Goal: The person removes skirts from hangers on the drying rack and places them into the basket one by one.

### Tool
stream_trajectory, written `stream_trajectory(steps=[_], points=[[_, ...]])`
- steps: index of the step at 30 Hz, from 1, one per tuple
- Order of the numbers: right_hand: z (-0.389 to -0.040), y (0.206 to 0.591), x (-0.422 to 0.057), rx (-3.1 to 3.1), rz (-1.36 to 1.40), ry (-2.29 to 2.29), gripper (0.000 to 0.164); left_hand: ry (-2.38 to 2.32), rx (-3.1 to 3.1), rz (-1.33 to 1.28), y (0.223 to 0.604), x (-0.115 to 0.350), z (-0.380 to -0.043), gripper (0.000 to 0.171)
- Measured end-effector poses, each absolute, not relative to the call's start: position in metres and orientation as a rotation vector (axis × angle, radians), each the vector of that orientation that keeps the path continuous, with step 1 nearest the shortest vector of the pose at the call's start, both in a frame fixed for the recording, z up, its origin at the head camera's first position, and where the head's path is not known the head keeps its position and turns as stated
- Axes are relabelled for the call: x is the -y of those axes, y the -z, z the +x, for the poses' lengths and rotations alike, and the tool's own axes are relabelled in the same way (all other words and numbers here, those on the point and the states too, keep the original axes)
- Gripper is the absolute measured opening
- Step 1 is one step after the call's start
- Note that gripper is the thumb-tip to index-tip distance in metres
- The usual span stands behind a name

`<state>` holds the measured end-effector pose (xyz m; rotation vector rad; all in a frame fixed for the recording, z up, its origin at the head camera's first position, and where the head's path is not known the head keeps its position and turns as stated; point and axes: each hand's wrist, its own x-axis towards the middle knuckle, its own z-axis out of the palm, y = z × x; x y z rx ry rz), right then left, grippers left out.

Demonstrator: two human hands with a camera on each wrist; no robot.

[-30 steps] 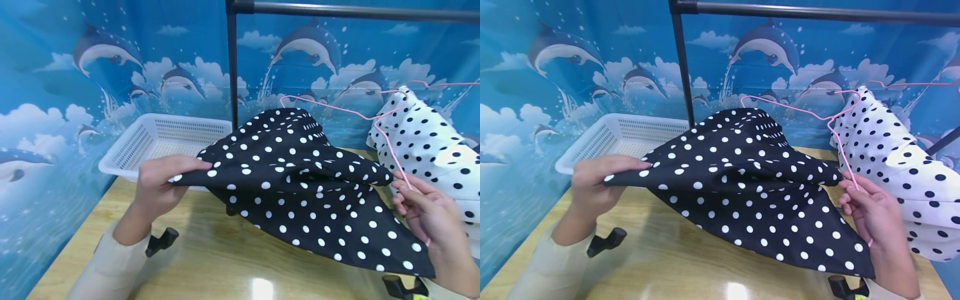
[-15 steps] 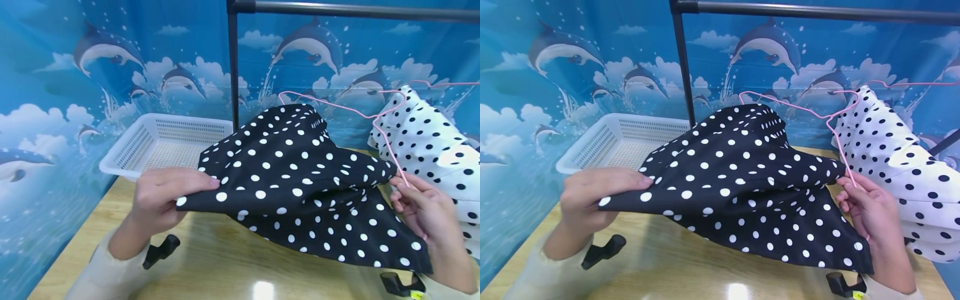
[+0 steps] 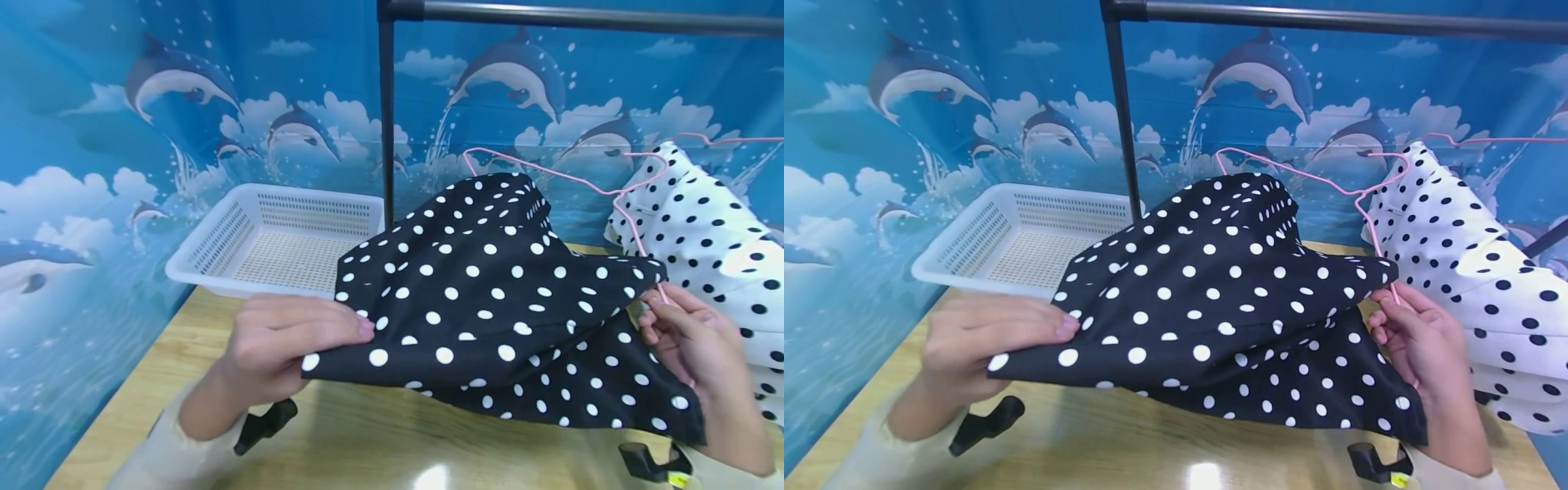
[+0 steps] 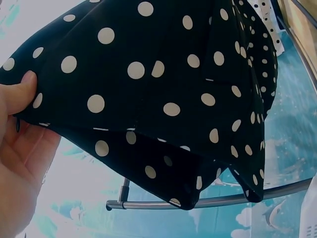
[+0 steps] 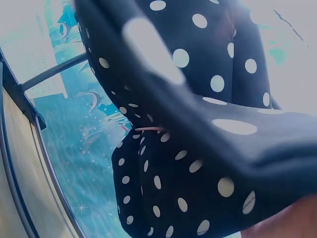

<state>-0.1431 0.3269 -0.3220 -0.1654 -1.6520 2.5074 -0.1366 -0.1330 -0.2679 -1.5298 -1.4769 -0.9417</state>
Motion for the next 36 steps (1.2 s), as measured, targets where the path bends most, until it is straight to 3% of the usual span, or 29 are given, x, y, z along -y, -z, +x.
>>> stream_trajectory(steps=[9, 21, 29, 36], points=[[-0.142, 0.323, -0.328, 1.582, -0.196, -2.574, 0.016, 0.967, 1.583, -1.352, 0.271, 0.145, -0.151, 0.020], [-0.147, 0.329, -0.328, 1.584, -0.142, -2.539, 0.028, 1.123, 1.648, -0.864, 0.261, 0.162, -0.185, 0.030], [-0.150, 0.329, -0.327, 1.620, -0.026, -2.576, 0.027, 1.134, 1.633, -0.762, 0.231, 0.168, -0.192, 0.004], [-0.152, 0.328, -0.326, 1.622, 0.016, -2.612, 0.028, 1.096, 1.620, -0.787, 0.204, 0.161, -0.208, 0.009]])
